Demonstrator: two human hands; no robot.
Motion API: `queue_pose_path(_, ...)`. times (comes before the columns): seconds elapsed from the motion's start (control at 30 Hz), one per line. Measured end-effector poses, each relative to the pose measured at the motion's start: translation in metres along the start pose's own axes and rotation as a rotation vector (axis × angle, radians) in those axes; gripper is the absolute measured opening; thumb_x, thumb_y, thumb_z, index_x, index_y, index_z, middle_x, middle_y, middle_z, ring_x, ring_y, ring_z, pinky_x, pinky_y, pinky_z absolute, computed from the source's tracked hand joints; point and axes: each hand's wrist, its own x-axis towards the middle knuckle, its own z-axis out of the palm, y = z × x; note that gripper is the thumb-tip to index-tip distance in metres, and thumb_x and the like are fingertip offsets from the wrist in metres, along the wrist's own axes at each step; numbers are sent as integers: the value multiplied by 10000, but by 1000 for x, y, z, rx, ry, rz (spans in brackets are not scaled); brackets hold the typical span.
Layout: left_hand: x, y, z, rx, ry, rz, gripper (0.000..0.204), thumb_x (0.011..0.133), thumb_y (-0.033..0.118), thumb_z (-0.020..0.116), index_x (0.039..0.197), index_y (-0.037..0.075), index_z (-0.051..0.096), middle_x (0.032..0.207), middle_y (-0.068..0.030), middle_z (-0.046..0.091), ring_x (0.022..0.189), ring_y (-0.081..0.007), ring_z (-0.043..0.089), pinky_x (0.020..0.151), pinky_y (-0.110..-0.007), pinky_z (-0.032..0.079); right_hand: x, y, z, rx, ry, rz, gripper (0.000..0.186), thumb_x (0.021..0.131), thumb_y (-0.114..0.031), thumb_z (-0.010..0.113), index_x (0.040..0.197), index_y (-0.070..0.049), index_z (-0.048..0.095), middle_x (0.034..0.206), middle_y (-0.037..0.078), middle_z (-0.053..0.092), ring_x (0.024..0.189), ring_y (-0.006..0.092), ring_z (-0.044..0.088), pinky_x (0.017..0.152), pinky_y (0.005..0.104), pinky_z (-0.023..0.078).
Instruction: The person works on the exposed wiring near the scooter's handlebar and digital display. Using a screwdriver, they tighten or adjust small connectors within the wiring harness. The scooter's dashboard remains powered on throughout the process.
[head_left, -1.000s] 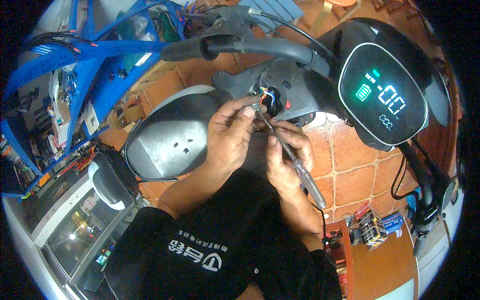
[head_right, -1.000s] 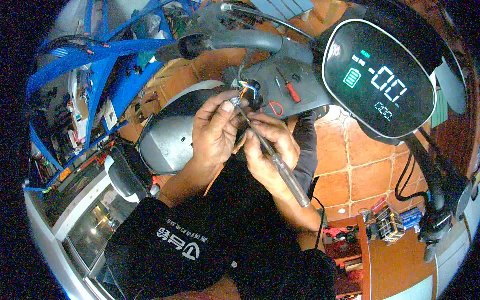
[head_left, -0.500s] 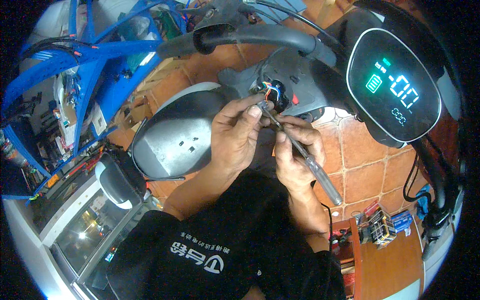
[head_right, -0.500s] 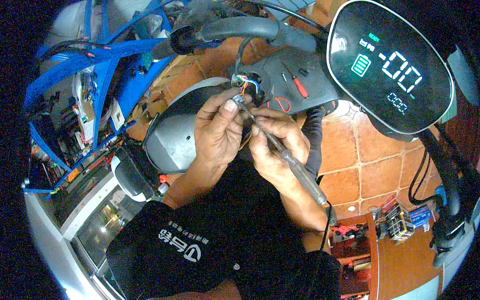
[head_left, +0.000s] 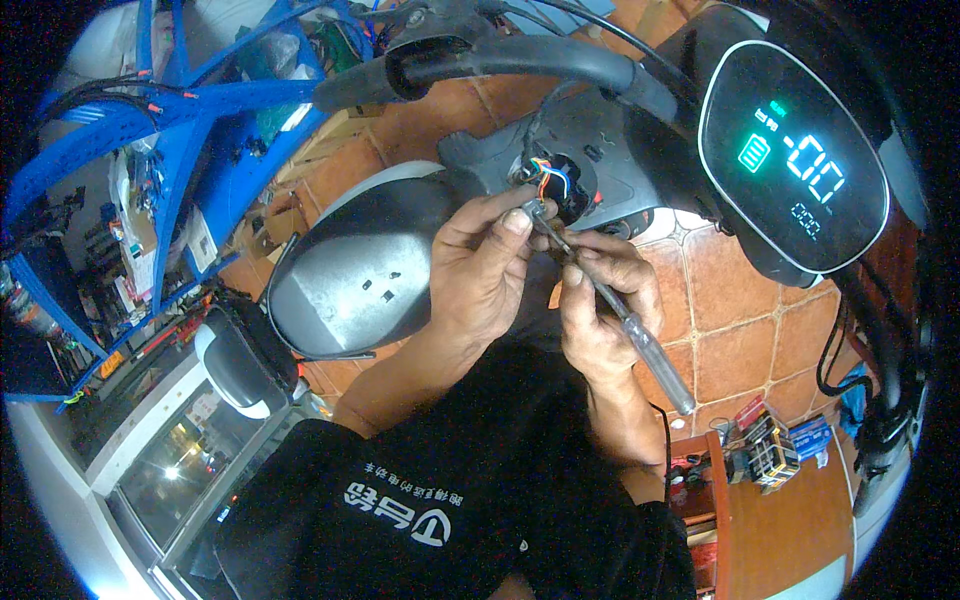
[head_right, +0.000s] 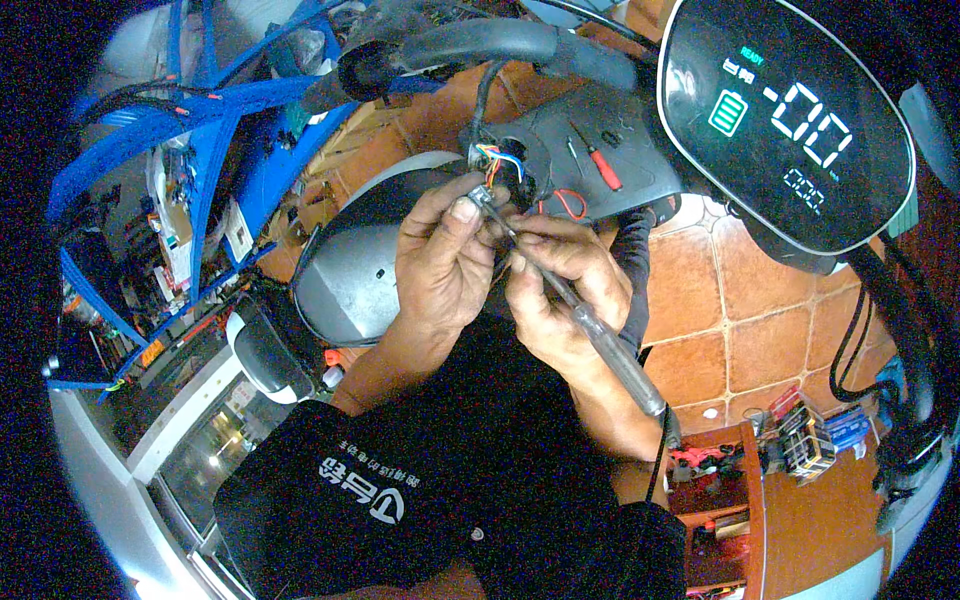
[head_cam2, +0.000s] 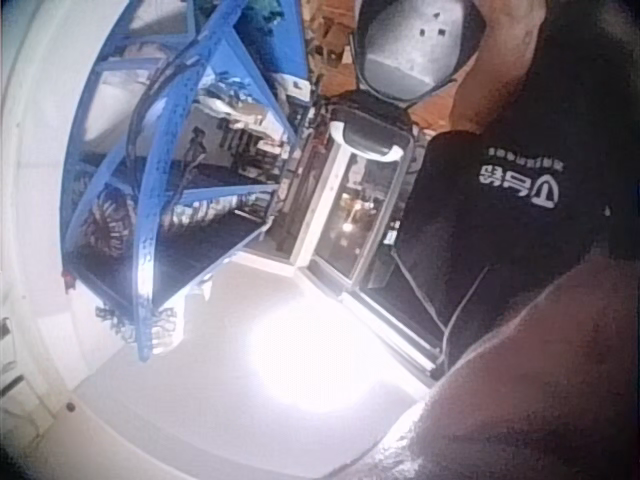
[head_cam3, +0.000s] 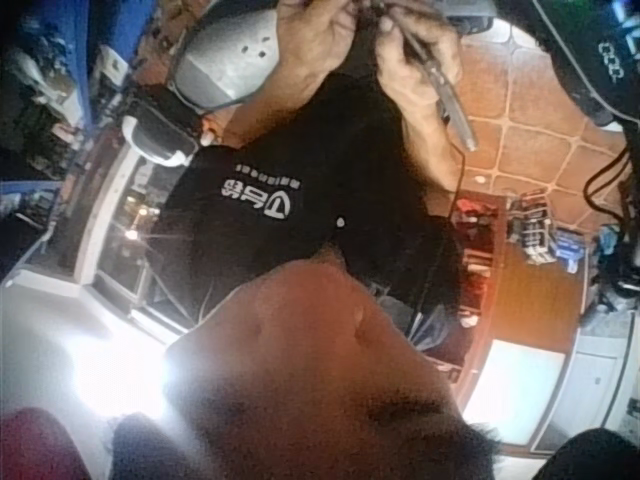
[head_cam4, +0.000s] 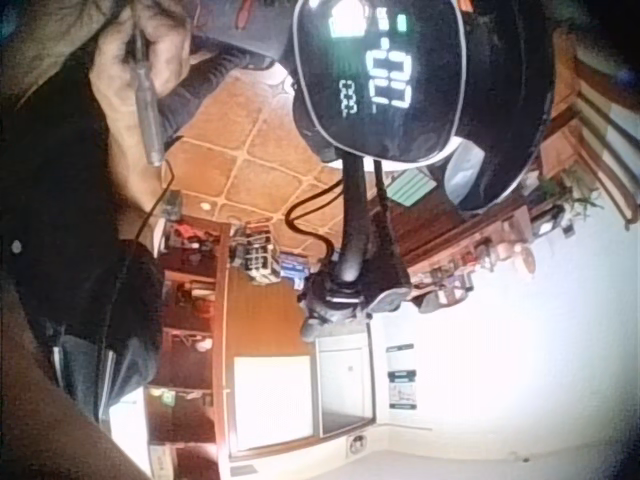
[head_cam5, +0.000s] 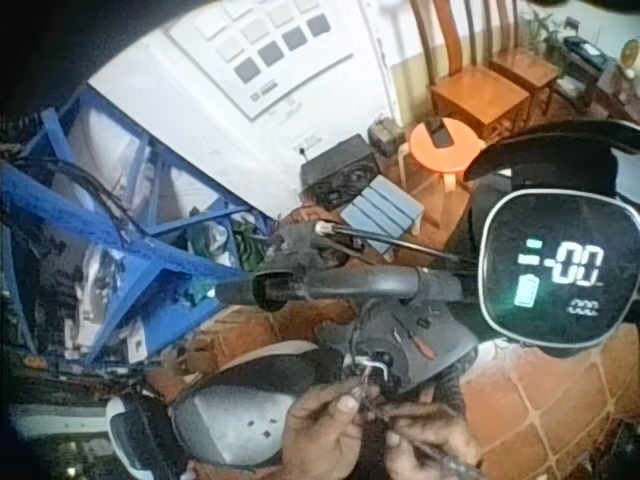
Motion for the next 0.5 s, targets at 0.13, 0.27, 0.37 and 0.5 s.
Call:
queue_pose_path(0.13, -2, -1, -1, -12, 0, 21, 224, 897, 9, 534, 1111, -40, 576, 1036, -183, 632, 900, -218, 636, 769, -299, 531, -2, 2, 0, 22, -2, 17, 130, 799, -21, 649, 888, -27, 554, 944, 157, 656, 748, 183, 641, 613, 259, 508)
queue_pose_path(0.27, -2, -1, 0, -16, -8, 19, 224, 897, 9, 533, 1111, -42, 575, 1033, -182, 632, 891, -227, 640, 768, -302, 534, -2, 1, -1, 17, -3, 14, 132, 788, -2, 652, 877, -27, 559, 938, 155, 658, 744, 173, 639, 607, 252, 502)
queue_pose_path(0.37, -2, -2, 2, -11, 4, 28, 224, 898, 14, 534, 1111, -43, 574, 1029, -180, 633, 886, -229, 640, 769, -303, 531, -1, -2, 0, 15, 11, 34, 136, 781, 6, 655, 875, -29, 563, 934, 153, 659, 745, 174, 638, 608, 256, 503)
queue_pose_path(0.5, -5, 0, 4, -6, 33, 22, 226, 898, 25, 539, 1111, -42, 573, 1024, -176, 634, 885, -226, 638, 770, -304, 525, -2, -1, 0, -18, 12, -11, 143, 773, 16, 656, 864, -32, 557, 921, 156, 660, 753, 198, 647, 622, 269, 509)
